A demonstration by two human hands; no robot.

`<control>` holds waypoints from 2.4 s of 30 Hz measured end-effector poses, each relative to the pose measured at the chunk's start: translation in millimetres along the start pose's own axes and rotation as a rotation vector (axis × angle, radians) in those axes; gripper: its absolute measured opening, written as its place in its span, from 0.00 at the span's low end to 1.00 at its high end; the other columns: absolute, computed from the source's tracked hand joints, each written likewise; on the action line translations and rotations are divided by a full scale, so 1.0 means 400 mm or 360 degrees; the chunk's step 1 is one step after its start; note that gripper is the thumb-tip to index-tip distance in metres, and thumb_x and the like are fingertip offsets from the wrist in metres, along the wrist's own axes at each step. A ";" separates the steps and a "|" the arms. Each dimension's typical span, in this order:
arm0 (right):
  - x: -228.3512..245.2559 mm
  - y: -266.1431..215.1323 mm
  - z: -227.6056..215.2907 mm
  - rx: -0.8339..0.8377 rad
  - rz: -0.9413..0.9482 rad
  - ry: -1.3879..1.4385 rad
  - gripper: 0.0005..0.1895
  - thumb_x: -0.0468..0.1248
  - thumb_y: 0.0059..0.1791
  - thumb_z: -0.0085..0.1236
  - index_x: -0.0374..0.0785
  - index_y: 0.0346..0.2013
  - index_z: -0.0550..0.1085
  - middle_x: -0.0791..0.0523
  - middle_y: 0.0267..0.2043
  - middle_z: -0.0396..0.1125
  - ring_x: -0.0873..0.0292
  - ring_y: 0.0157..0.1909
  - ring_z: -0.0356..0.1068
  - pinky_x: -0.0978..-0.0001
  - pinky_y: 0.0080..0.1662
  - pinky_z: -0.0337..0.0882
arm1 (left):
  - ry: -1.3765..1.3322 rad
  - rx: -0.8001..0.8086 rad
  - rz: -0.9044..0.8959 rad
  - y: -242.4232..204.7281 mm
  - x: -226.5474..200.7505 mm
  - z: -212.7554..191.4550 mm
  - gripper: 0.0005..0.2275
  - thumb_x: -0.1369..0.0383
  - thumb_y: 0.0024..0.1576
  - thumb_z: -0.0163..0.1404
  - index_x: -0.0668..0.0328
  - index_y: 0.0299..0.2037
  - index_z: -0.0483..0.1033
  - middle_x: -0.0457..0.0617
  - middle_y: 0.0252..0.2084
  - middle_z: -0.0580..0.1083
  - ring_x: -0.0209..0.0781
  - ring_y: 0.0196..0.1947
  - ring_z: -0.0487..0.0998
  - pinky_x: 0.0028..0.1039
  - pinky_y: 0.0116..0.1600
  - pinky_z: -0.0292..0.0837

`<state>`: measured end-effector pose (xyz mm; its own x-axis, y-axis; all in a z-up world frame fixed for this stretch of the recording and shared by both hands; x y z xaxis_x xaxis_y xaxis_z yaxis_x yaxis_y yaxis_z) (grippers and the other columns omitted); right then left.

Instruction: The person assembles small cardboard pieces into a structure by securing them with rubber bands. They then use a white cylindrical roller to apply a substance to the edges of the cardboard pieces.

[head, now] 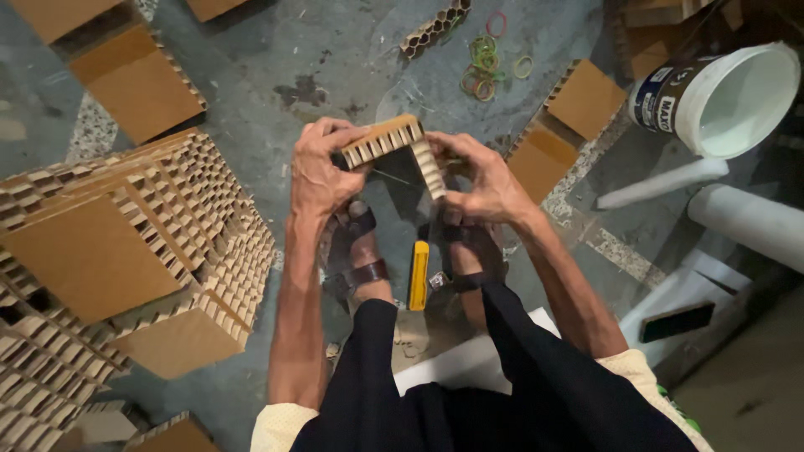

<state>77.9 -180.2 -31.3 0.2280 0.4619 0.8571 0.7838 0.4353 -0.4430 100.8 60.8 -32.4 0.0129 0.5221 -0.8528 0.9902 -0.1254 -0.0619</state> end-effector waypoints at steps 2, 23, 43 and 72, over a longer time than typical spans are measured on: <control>-0.004 -0.019 0.006 -0.0066 -0.0046 0.0165 0.43 0.34 0.42 0.73 0.35 0.70 0.65 0.50 0.68 0.62 0.54 0.69 0.65 0.58 0.68 0.69 | -0.0131 0.0003 -0.0171 0.000 0.011 0.006 0.14 0.68 0.50 0.65 0.62 0.44 0.82 0.54 0.41 0.79 0.50 0.41 0.80 0.34 0.47 0.76; -0.032 -0.082 0.022 -0.0693 0.0582 0.0725 0.16 0.42 0.47 0.65 0.33 0.41 0.76 0.56 0.33 0.74 0.64 0.30 0.72 0.71 0.31 0.73 | -0.0383 -0.0010 -0.0429 -0.083 -0.183 0.072 0.16 0.69 0.62 0.53 0.69 0.56 0.68 0.64 0.35 0.80 0.60 0.35 0.84 0.40 0.37 0.78; 0.003 -0.089 0.052 -0.0345 0.0581 0.1038 0.18 0.39 0.47 0.63 0.32 0.48 0.75 0.57 0.35 0.72 0.67 0.31 0.71 0.72 0.31 0.78 | -0.0006 0.0026 -0.0550 -0.112 -0.171 0.076 0.14 0.65 0.61 0.53 0.67 0.51 0.71 0.66 0.32 0.78 0.67 0.33 0.81 0.48 0.36 0.73; -0.196 -0.108 -0.523 -0.0485 -0.0085 -0.1366 0.44 0.40 0.43 0.73 0.27 0.68 0.63 0.42 0.59 0.64 0.43 0.59 0.63 0.54 0.61 0.66 | -0.0315 0.0321 -0.0556 -0.151 -0.143 0.127 0.29 0.68 0.54 0.62 0.67 0.66 0.66 0.64 0.57 0.77 0.54 0.59 0.78 0.35 0.61 0.72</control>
<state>147.0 -396.7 -24.2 -0.2255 0.9165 0.3305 0.9274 0.3059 -0.2155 32.9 -4.5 -6.1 -0.3639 0.3936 -0.8442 0.8830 -0.1426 -0.4472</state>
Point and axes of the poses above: each hand's wrist, its own y-axis towards the middle knuckle, its own z-axis out of the palm, x = y × z, the point moved 7 cm from there along y, towards the middle knuckle
